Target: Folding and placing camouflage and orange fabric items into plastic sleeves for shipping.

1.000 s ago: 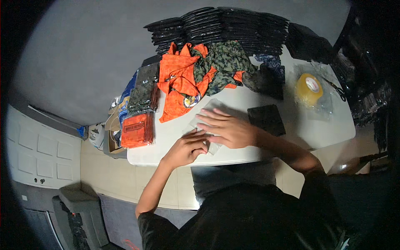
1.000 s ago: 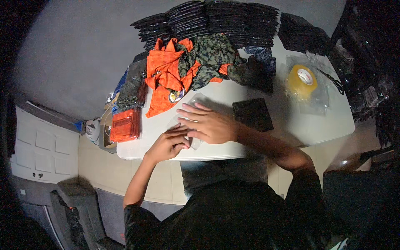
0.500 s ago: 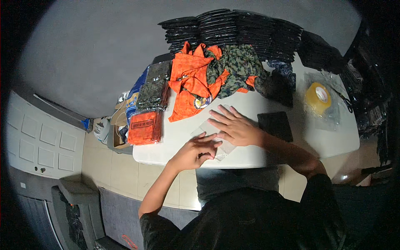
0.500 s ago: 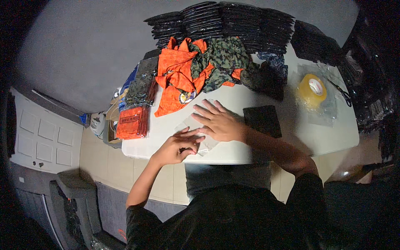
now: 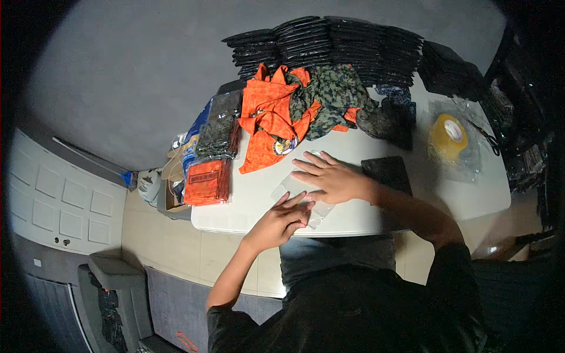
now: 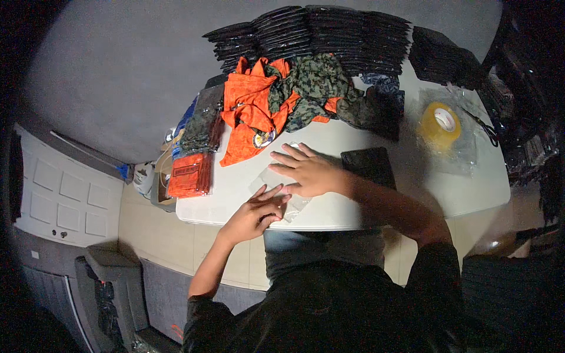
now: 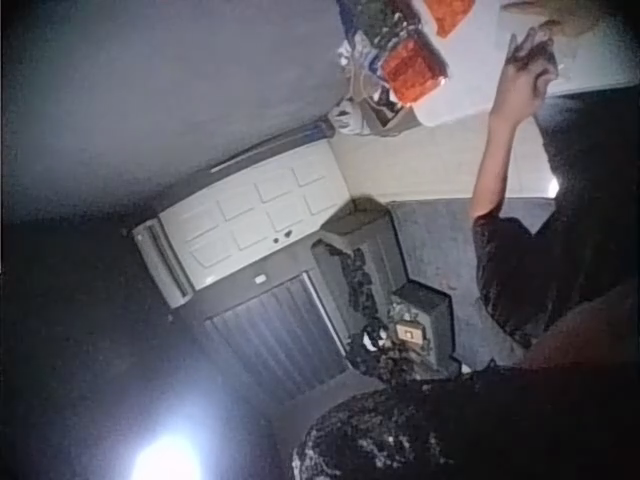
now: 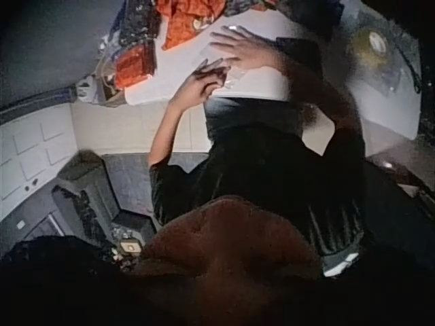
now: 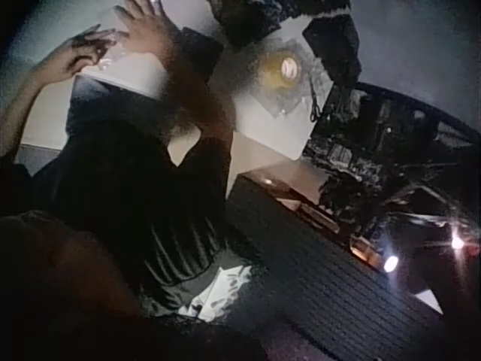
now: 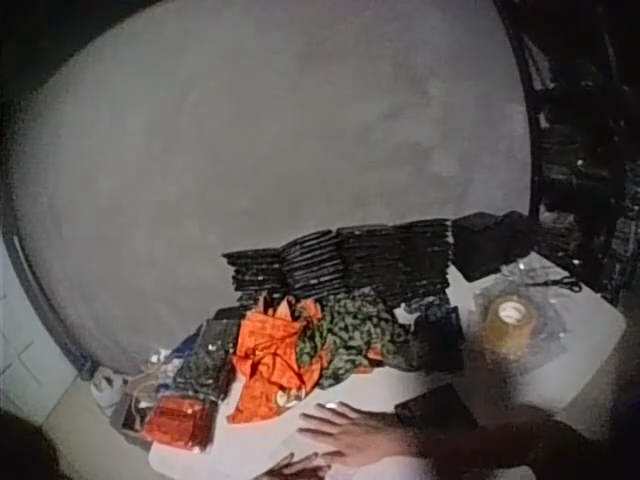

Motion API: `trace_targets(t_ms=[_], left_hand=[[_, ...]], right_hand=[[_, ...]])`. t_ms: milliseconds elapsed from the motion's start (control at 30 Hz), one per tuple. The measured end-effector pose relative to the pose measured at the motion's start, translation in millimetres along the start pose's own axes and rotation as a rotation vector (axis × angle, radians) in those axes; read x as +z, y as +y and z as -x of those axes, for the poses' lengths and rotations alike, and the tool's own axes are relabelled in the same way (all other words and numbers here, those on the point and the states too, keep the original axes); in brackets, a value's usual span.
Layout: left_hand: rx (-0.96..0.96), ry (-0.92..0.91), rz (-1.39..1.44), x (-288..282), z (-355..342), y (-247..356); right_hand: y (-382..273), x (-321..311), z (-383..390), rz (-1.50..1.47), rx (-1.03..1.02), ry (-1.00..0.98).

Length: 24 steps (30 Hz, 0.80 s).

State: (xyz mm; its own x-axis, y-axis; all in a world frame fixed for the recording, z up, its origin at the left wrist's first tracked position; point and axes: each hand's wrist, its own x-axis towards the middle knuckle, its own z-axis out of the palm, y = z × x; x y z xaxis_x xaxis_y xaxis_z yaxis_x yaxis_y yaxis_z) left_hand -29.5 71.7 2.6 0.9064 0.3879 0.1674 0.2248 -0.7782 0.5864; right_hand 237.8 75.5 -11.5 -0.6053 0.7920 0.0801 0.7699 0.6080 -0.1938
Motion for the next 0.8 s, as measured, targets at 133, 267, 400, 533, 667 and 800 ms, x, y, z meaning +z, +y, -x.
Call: trace_targets(t_ms=[133, 267, 400, 533, 667, 800], left_hand=[[-0.028, 0.011, 0.051, 0, 3, 12], [-0.156, 0.132, -0.167, 18, 7, 35], [-0.35, 0.245, -0.341, 42, -5, 65], [-0.445, 0.247, -0.421, 55, -15, 88], [-0.432, 0.152, -0.485, 58, -24, 95], [-0.456, 0.082, -0.547, 58, -28, 100]], right_hand=[[-9, -28, 8, -0.022, -0.002, 0.044], [-7, -43, 41, -0.122, 0.124, 0.206], [-12, -25, 86, 0.013, 0.42, 0.296], [-13, -2, 102, 0.186, 0.682, 0.378], [-19, -6, 115, 0.138, 0.654, 0.282], [-25, -22, 130, 0.056, 0.493, 0.215]])
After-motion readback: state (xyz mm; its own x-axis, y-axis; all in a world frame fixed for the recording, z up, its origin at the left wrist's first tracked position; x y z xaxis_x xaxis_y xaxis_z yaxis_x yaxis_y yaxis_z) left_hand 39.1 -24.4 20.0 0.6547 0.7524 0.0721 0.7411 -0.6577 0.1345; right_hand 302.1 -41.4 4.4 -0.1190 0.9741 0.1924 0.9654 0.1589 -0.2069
